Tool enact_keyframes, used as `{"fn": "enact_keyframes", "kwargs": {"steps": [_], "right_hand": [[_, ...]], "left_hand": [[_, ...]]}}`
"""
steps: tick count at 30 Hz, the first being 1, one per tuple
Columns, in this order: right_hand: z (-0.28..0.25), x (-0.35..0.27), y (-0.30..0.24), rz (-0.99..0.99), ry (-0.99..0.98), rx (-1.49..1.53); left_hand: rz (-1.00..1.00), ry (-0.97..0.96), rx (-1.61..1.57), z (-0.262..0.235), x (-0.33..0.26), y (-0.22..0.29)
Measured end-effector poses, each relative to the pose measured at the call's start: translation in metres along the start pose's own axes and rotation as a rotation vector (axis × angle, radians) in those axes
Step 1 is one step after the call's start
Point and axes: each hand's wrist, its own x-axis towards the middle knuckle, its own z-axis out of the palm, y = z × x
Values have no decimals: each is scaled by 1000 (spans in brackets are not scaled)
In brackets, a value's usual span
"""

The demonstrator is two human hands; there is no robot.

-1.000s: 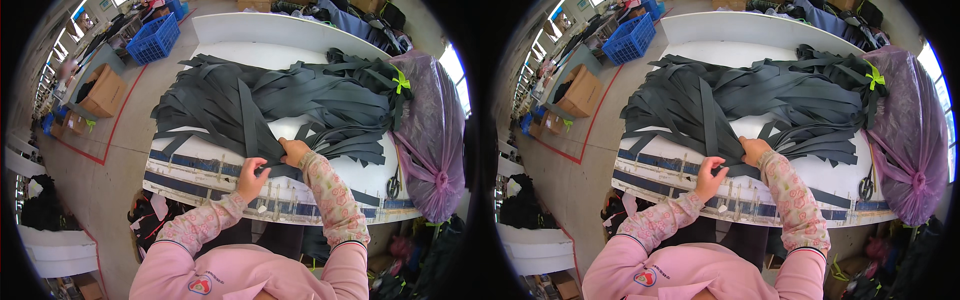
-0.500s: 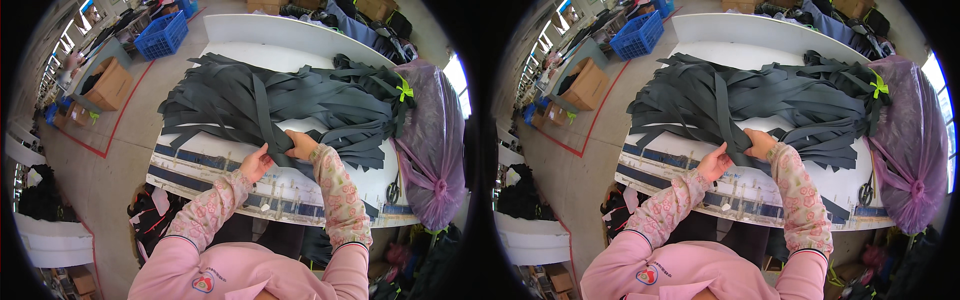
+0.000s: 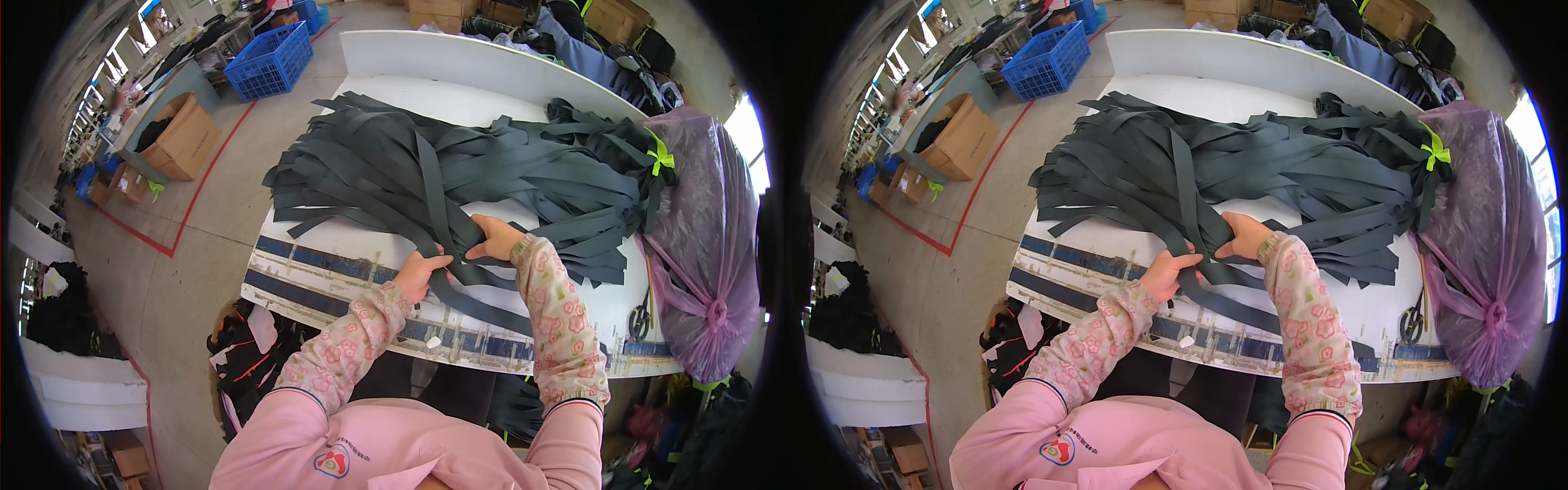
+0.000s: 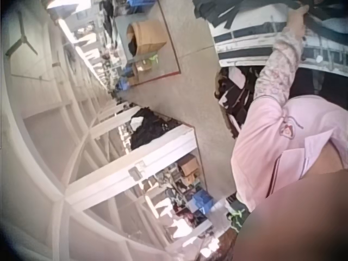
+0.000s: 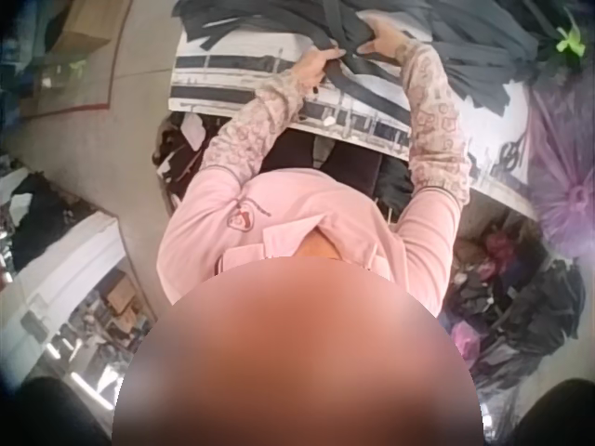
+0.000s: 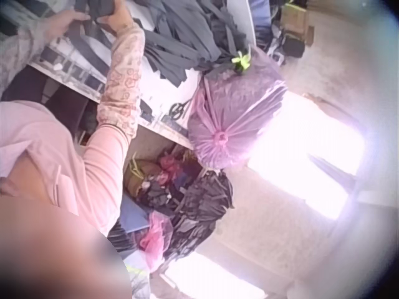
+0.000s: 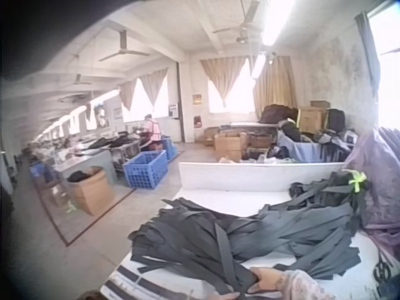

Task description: The recorder is seen picking up multiple black straps and aligning them together.

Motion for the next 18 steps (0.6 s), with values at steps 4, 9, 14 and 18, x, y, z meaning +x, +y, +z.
{"fn": "enact_keyframes", "kwargs": {"steps": [4, 9, 14, 18], "right_hand": [[2, 5, -1, 100, -22, 174], [-10, -6, -10, 56, -69, 205], [-4, -9, -17, 29, 105, -209], [-2, -13, -26, -132, 201, -48]], "left_hand": [[27, -6, -143, 7, 11, -20], [86, -30, -94, 16, 12, -26], [130, -105, 87, 18, 11, -31], [-83, 22, -496, 8, 15, -43]]}}
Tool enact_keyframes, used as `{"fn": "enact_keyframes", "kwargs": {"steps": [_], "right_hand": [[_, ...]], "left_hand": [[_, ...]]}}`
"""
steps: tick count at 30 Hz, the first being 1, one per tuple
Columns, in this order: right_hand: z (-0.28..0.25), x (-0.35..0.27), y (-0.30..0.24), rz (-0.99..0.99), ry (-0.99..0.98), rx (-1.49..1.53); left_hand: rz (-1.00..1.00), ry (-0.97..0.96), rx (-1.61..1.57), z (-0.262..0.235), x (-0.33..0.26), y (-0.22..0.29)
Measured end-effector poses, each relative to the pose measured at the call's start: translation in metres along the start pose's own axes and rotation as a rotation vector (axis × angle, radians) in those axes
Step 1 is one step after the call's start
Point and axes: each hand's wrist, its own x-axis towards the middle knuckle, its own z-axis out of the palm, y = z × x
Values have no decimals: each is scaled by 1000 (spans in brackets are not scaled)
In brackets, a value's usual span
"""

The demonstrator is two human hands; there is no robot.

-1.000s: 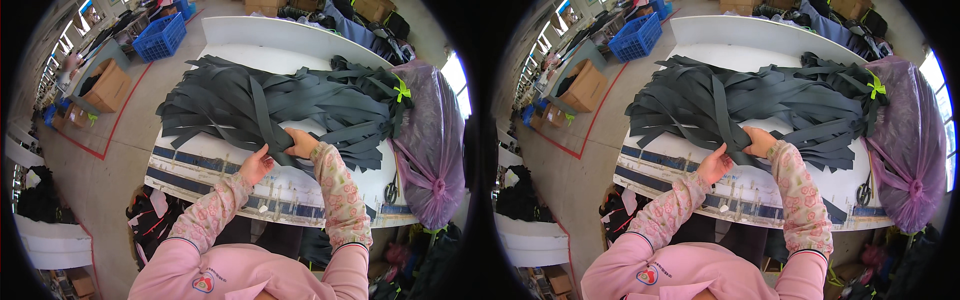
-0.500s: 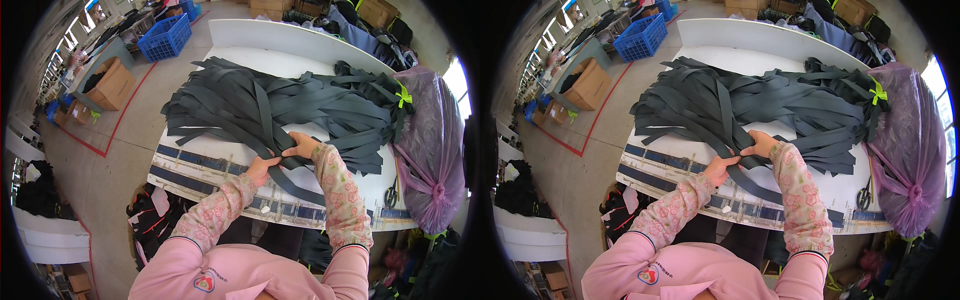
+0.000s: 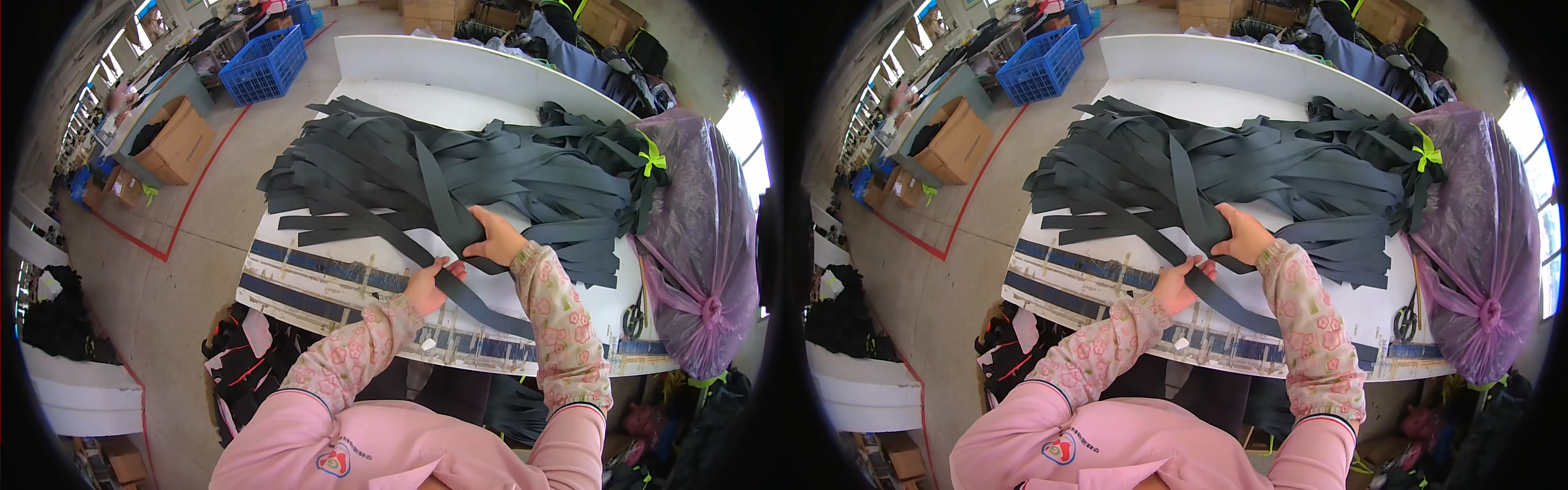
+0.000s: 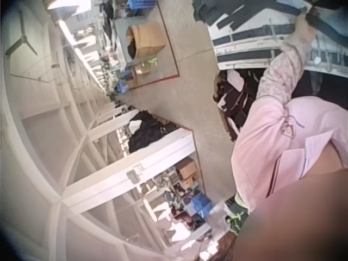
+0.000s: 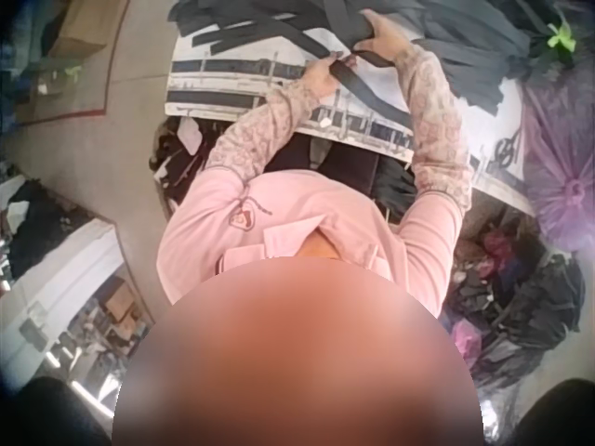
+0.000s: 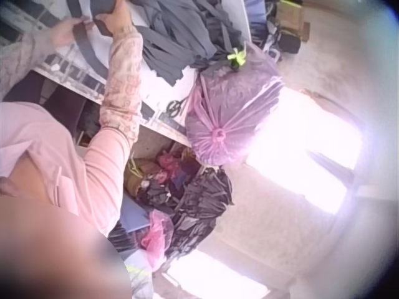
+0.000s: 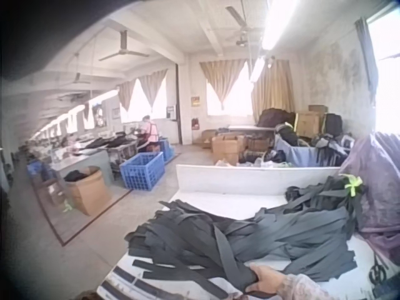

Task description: The recorder is seen picking up multiple black straps and aligning them together.

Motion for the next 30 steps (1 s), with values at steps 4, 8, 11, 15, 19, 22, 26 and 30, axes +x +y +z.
{"fn": "enact_keyframes", "kwargs": {"steps": [4, 8, 11, 15, 19, 22, 26, 30], "right_hand": [[-7, -9, 4, 79, -162, 101], [-18, -9, -4, 130, -209, 217], [-19, -16, -16, 100, -275, 177], [-18, -26, -60, 49, -56, 102], [-38, -53, -99, -134, 442, -97], [-60, -70, -88, -57, 561, -596], [-121, -103, -28, 298, 508, -873], [-167, -120, -86, -71, 788, -70]], "left_hand": [[-4, -416, -24, 24, -3, 7], [96, -593, 217, 20, 6, 19], [137, -586, 327, 46, 11, 26], [314, -723, 265, 105, 6, 49], [503, -834, 404, 185, -22, 83], [668, -787, 469, 262, -42, 110], [1495, -926, 1067, 353, -73, 145], [1890, -913, 1287, 405, -115, 127]]}}
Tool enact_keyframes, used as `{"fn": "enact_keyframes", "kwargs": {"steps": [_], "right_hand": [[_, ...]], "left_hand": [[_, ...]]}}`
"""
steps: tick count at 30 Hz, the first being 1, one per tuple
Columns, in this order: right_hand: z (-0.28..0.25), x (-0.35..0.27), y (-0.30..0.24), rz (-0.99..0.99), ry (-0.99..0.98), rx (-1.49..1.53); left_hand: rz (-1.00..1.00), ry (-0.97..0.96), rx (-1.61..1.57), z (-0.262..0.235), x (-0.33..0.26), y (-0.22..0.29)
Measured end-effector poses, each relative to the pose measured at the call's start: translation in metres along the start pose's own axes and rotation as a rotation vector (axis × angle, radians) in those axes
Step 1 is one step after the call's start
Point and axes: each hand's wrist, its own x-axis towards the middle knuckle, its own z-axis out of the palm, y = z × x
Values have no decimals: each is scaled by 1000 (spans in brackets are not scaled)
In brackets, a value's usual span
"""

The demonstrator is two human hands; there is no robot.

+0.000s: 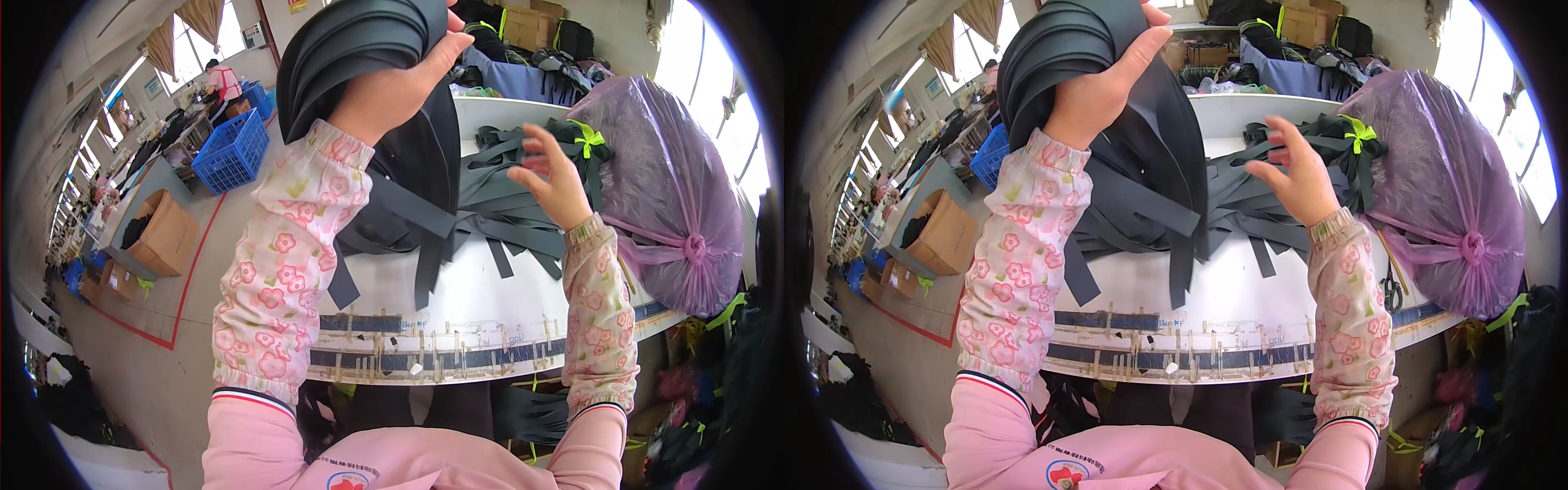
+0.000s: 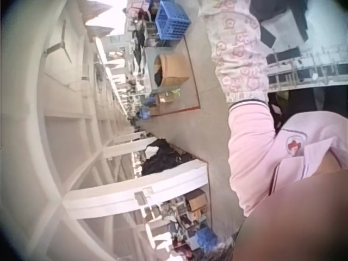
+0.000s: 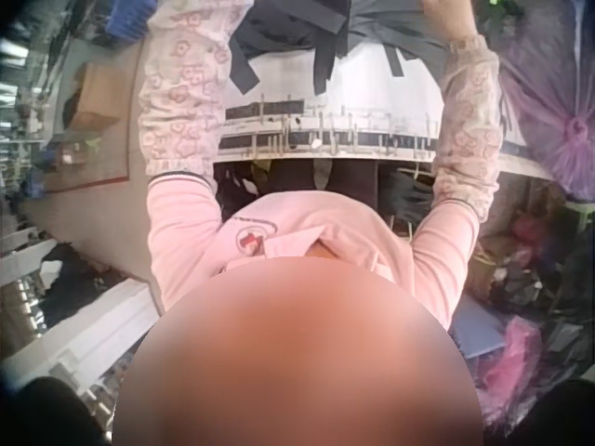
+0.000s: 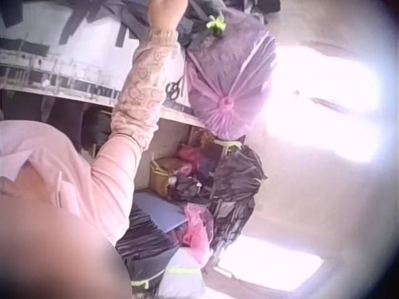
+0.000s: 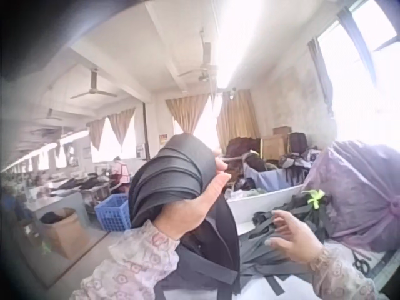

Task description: The recorder is seen picking up multiple black straps and aligning them together.

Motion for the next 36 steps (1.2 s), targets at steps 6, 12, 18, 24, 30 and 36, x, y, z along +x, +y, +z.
{"fn": "enact_keyframes", "kwargs": {"steps": [6, 12, 18, 24, 30, 36], "right_hand": [[18, 25, -136, -527, 87, 307], [-23, 13, -158, -282, -246, 188], [-10, -29, -183, -355, -157, 40], [-50, -45, -203, -211, -300, 153], [-24, -66, -213, -363, -84, 276], [-42, -87, -233, -377, -115, -133]], "left_hand": [[-883, 239, -989, 26, 20, 45], [-1031, 396, -1019, -2, 22, 53], [-986, 307, -1009, 9, 23, 92], [-1022, 323, -1091, 1, 24, 125], [-1021, 277, -1091, -3, 24, 149], [-933, 333, -1084, -7, 14, 177]]}}
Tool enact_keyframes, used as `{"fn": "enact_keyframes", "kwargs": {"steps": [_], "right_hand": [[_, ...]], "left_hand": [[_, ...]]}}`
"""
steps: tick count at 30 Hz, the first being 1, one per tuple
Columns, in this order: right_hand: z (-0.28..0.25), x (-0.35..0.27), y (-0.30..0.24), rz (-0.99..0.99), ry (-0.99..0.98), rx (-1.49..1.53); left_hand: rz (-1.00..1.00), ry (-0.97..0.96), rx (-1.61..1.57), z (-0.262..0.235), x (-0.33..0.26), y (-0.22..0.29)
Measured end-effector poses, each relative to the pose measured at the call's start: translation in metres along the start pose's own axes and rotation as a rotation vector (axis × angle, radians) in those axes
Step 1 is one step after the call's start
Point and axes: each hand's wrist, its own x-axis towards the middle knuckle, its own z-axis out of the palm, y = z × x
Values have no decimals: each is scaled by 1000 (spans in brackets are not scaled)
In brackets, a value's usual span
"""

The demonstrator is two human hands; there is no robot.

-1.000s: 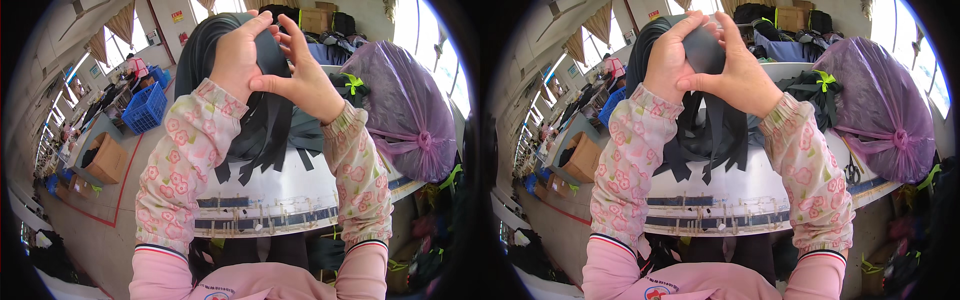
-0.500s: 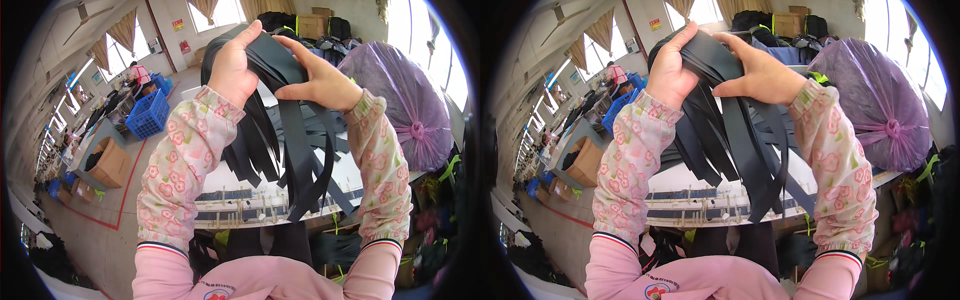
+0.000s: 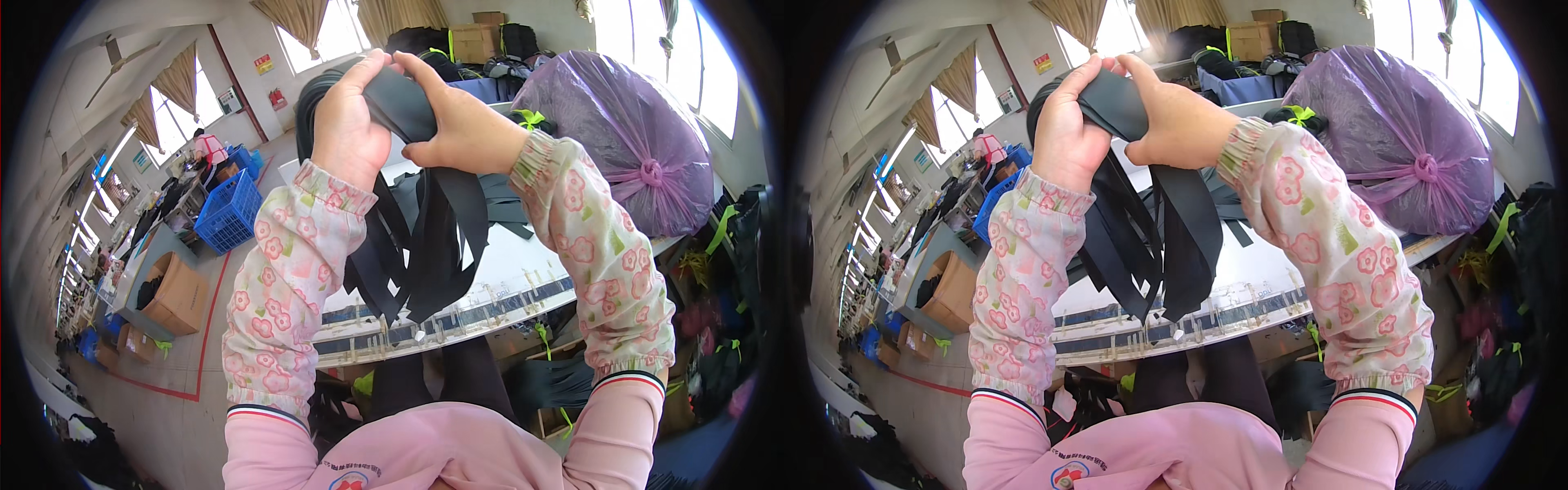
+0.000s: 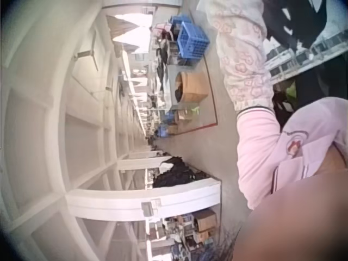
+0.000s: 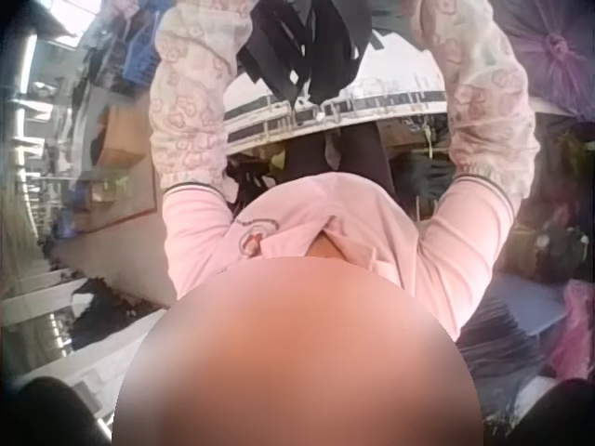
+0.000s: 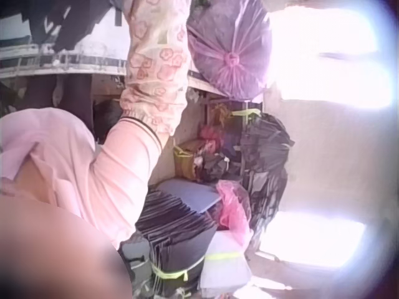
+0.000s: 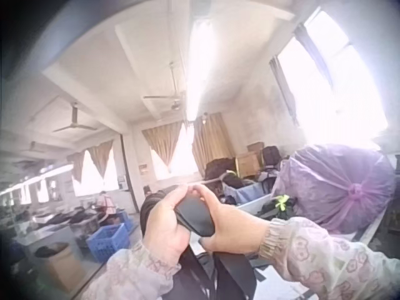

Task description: The recorder is seen picking up multiple black straps and aligning them together.

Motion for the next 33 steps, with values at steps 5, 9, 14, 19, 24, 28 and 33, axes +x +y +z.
{"fn": "enact_keyframes", "kwargs": {"steps": [5, 9, 14, 19, 24, 28, 33], "right_hand": [[9, -6, 11, 52, 146, 296], [5, -6, 13, -15, -154, 984], [-30, -37, 15, 97, -311, 1112], [-55, -65, -18, 29, -92, 880], [-52, -66, -49, -123, 209, 352], [-80, -73, -53, 95, 157, 252], [-138, -92, -66, 143, 166, 32]], "left_hand": [[191, -4, 101, 15, -3, -11], [-14, -275, -64, 9, -8, 31], [-210, -646, -300, 30, -32, 24], [-127, -533, -310, 41, -27, 17], [90, -329, -21, 84, -51, 2], [144, -357, 0, 91, -64, -10], [-249, -689, -107, 73, -89, -36]]}}
